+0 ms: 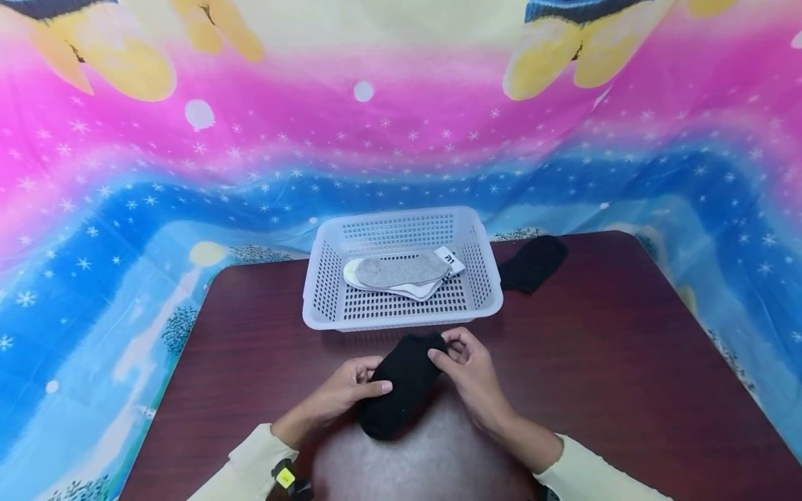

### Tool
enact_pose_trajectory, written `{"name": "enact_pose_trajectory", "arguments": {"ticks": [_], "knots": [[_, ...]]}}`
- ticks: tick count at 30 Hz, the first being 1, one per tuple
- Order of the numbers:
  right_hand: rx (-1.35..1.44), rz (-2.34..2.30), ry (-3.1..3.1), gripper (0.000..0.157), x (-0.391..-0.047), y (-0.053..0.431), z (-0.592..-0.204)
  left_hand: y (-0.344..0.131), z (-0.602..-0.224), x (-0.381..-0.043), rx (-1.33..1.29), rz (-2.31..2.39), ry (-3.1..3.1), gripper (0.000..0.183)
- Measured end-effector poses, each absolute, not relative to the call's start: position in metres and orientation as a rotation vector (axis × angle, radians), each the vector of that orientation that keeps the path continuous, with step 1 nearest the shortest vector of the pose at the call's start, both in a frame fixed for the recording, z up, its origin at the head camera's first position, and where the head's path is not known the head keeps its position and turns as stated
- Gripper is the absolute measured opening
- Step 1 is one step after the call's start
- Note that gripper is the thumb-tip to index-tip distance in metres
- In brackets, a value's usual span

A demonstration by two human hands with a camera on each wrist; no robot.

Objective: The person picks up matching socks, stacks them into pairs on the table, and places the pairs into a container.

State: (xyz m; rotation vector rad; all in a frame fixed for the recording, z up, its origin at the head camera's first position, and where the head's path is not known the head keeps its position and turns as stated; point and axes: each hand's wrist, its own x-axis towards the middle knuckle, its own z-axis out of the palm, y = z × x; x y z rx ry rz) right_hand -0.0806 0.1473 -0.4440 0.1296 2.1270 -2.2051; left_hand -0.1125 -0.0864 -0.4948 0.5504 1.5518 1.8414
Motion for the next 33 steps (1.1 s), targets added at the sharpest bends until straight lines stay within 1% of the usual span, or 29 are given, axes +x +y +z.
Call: {"name": "enact_pose_trajectory", "arguments": {"ticks": [4,7,11,17,20,24,29,33], "knots": [[0.196,-2.075,2.145,0.046,-0.083,0.161,-0.448,-0.083,-0.491,-0.114,0.573,1.770,1.615,0.027],[0.225,-2.003,2.179,0.048,-0.084,0.170,-0.450,-0.081,-0.490,-0.118,0.574,1.701,1.703,0.022],[0.220,-1.936,2.269,0.042,-0.083,0.182,-0.457,-0.084,-0.490,-0.122,0.558,1.617,1.767,0.023],[0.249,-1.756,2.462,0.033,-0.085,0.196,-0.472,-0.089,-0.498,-0.128,0.510,1.583,1.885,0.036],[0.259,-1.579,2.578,0.026,-0.088,0.201,-0.481,-0.089,-0.503,-0.131,0.482,1.593,2.011,0.034],[0.221,-1.336,2.694,0.021,-0.090,0.204,-0.494,-0.084,-0.506,-0.133,0.468,1.518,2.261,0.028],[0.082,-1.155,2.817,0.021,-0.092,0.204,-0.503,-0.079,-0.503,-0.129,0.538,1.361,2.552,0.029],[-0.104,-0.991,2.975,0.026,-0.094,0.197,-0.502,-0.074,-0.495,-0.118,0.708,0.954,2.948,0.025]]}}
